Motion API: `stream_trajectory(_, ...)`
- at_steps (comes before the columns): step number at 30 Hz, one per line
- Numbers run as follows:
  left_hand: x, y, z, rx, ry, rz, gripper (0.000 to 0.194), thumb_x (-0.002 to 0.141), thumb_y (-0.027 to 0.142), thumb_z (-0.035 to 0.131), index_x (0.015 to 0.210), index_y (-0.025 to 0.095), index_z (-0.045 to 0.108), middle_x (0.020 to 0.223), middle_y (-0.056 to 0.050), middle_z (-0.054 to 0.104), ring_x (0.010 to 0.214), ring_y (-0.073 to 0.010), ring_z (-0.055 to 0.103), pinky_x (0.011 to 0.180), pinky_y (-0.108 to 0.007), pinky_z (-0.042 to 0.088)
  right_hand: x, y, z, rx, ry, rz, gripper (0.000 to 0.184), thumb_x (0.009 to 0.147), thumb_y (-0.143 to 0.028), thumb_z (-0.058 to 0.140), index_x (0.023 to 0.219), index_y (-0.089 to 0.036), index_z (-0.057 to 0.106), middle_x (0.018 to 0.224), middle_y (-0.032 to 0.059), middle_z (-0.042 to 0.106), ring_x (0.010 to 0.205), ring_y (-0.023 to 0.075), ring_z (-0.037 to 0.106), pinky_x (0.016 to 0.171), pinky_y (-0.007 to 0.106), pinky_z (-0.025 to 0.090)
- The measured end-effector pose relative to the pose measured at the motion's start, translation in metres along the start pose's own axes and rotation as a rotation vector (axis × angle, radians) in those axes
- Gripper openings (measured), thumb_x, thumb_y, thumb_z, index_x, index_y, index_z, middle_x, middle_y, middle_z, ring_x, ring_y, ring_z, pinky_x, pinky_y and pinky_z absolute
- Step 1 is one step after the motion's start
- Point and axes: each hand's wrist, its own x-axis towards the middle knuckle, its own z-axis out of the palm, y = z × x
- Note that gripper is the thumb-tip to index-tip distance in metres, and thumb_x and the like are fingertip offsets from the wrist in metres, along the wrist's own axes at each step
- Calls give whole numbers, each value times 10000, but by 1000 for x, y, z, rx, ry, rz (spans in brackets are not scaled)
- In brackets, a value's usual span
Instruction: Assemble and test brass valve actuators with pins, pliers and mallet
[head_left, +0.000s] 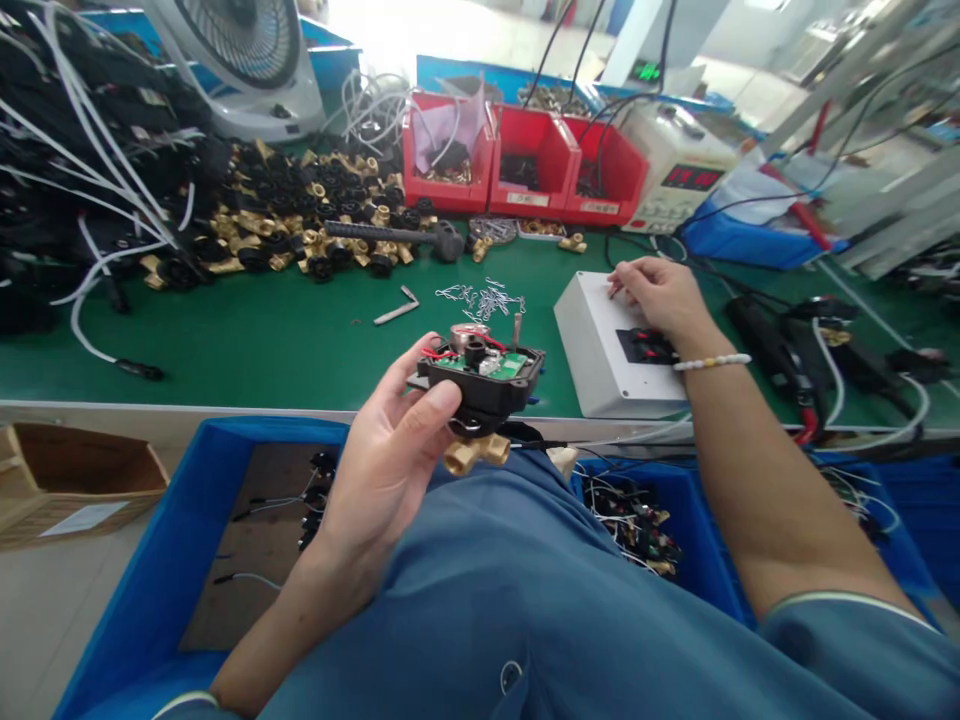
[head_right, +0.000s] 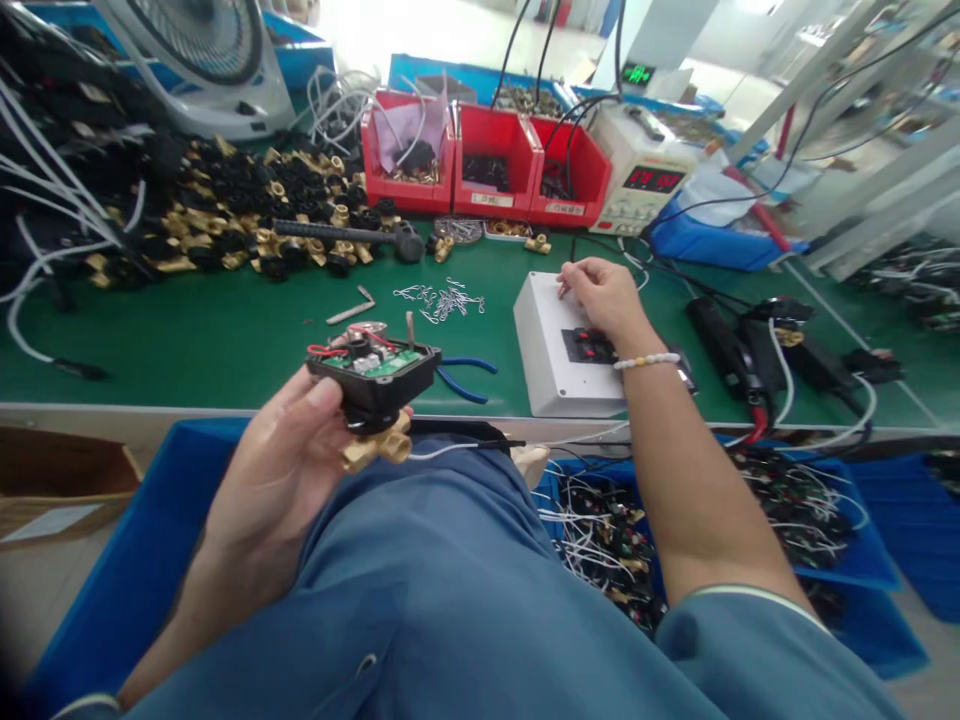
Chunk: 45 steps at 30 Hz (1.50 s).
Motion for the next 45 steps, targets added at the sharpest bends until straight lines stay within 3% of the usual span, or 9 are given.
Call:
stream_trajectory(4, 1, -1, -2, -24, -34, -68, 405, 790, 381, 805, 1115, 156, 721, 917, -56, 788, 756, -189, 758, 699, -272, 632, -1, -2, 0, 8, -5, 10, 220, 973, -186, 623, 770, -148, 695, 719, 18, 686, 540, 61, 466, 550, 170, 396)
stream_trajectory(7, 0, 0, -2, -47, -1, -93, 363, 834, 363, 761, 1141, 176, 712, 977, -54, 796, 829, -205, 776, 733, -284, 648, -2, -3, 0, 10, 1, 9, 226, 972, -162, 610, 762, -142, 692, 715, 18, 681, 548, 60, 472, 565, 174, 395)
stream_trajectory(18, -1, -1, 1, 13, -18, -37, 569, 787, 553, 806, 1198, 178, 688, 1156, -101, 771, 898, -254, 788, 739, -319, 664, -2, -4, 1, 2, 14, 1, 233, 963, -155, 610, 749, -145, 702, 729, 22, 690, 565, 74, 489, 601, 195, 413)
stream_trajectory(27, 1, -5, -4, 11, -19, -17, 550, 792, 563, 793, 1189, 195, 697, 1152, -96, 769, 937, -293, 782, 733, -336, 659, -5, -6, 1, 6, 15, 1, 251, 969, -127, 594, 735, -142, 686, 702, 12, 671, 556, 64, 474, 585, 184, 393)
stream_trajectory(39, 2, -5, -4, 20, -31, -27, 488, 808, 556, 781, 1142, 206, 715, 1059, -76, 778, 912, -269, 779, 741, -333, 655, -2, -2, 1, -9, 3, 7, 232, 969, -174, 604, 754, -147, 687, 733, 17, 685, 539, 63, 455, 572, 194, 391)
stream_trajectory(45, 2, -6, -5, 18, -24, -11, 538, 775, 569, 803, 1160, 203, 720, 1131, -82, 773, 909, -270, 779, 756, -339, 659, -3, -3, 1, -12, 9, 6, 220, 965, -182, 613, 765, -149, 697, 748, 21, 694, 549, 65, 466, 579, 192, 403)
